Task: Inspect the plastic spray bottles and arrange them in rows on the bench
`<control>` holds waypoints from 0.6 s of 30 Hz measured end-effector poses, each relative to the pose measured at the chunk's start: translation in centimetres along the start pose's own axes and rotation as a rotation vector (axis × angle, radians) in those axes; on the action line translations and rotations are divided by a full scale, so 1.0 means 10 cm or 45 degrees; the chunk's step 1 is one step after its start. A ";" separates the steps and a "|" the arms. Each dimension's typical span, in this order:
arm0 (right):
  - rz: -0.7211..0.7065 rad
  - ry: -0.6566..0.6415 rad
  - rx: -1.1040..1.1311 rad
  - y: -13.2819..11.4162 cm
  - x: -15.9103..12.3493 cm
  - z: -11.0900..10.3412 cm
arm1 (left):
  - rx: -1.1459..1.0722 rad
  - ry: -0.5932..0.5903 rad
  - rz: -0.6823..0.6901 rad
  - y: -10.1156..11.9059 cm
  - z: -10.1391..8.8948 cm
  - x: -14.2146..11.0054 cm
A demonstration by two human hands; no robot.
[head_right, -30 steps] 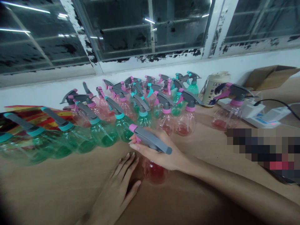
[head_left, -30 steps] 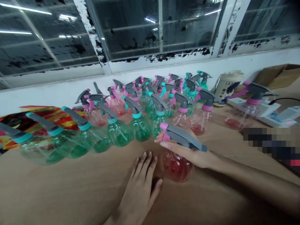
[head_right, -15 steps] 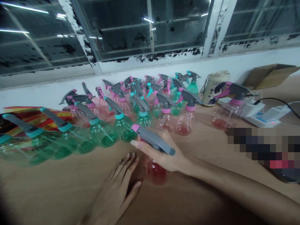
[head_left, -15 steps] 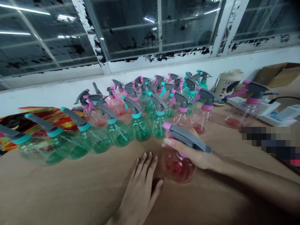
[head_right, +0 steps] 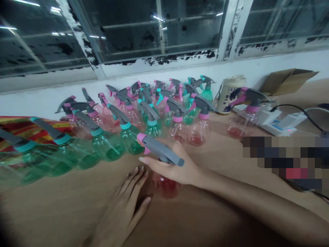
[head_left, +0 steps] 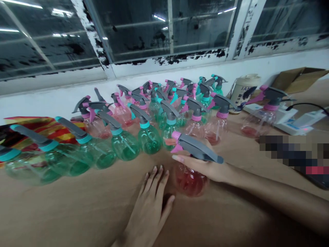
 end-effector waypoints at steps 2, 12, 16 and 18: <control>-0.011 0.004 -0.024 -0.01 0.01 0.00 | -0.010 -0.006 -0.002 0.00 0.00 0.00; 0.010 -0.050 0.140 -0.10 0.03 -0.02 | -0.006 -0.024 -0.001 0.00 0.02 0.00; -0.001 -0.066 0.086 -0.07 0.03 0.00 | -0.029 -0.023 -0.006 0.00 0.02 0.00; -0.007 -0.078 0.062 -0.06 0.02 0.01 | -0.029 -0.007 -0.006 0.00 0.02 -0.01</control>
Point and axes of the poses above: each hand's wrist, its own x-axis towards the middle knuckle, its own z-axis out of the palm, y = z × x, the point moved 1 cm from there along x, towards the middle knuckle, and after that the axes turned 2 degrees about -x, right-handed, at the moved point
